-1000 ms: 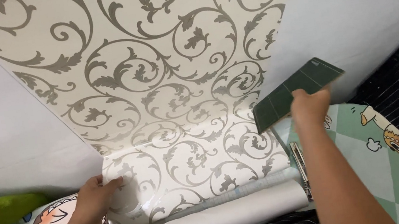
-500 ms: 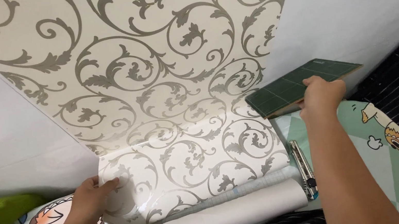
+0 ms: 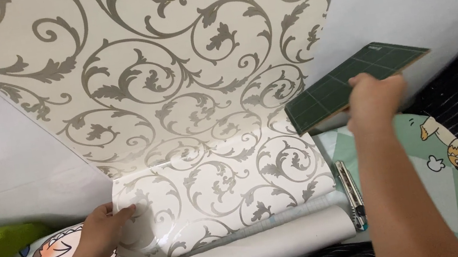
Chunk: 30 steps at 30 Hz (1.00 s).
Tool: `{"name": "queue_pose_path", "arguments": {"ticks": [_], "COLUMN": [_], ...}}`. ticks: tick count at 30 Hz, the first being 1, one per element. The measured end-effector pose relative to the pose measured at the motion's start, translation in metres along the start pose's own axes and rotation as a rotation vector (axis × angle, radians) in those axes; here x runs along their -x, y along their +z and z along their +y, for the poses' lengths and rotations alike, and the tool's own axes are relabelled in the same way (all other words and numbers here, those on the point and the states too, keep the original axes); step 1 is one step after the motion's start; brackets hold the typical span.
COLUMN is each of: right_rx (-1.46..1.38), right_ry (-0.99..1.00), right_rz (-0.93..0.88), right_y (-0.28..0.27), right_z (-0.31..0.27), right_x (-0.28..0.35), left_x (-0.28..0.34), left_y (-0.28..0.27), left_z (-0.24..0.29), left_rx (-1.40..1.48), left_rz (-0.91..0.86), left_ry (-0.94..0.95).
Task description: Applying a section of patterned wallpaper to a wall and smoothing it out using hands and a scraper tool.
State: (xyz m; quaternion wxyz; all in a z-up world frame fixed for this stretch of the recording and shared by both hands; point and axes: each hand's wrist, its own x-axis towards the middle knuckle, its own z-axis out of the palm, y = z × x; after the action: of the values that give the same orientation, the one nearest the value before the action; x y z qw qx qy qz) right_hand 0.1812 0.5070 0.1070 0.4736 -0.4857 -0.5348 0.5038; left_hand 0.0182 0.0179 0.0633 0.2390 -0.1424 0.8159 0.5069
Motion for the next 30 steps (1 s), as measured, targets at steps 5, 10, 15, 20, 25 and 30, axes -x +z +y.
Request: {"name": "queue_pose_path", "arguments": {"ticks": [5,10,15,20,25,30], "right_rx": [0.058,-0.079,-0.012,0.047,0.102,0.030], "right_ry": [-0.030,0.004,-0.056,-0.117,-0.182,-0.220], "right_rz": [0.012,-0.029,-0.008,0.017,0.028,0.003], "right_y": [0.005,0.005,0.010,0.008,0.008,0.008], "right_z": [-0.004,0.003,0.010,0.013,0.019,0.018], "right_x": [0.034,0.013,0.017,0.024,0.029,0.018], "left_x": [-0.004,0.005,0.000,-0.007,0.005,0.002], "left_y": [0.000,-0.001,0.000,0.000,-0.001,-0.003], "left_z": [-0.005,0.003,-0.003,-0.007,0.000,-0.003], "left_rx": [0.050,0.026,0.063,0.029,0.020,0.032], "left_rz": [-0.018,0.001,-0.010,-0.008,-0.002,0.000], "left_ry": [0.022,-0.010,0.012,0.032,0.015,0.039]}}
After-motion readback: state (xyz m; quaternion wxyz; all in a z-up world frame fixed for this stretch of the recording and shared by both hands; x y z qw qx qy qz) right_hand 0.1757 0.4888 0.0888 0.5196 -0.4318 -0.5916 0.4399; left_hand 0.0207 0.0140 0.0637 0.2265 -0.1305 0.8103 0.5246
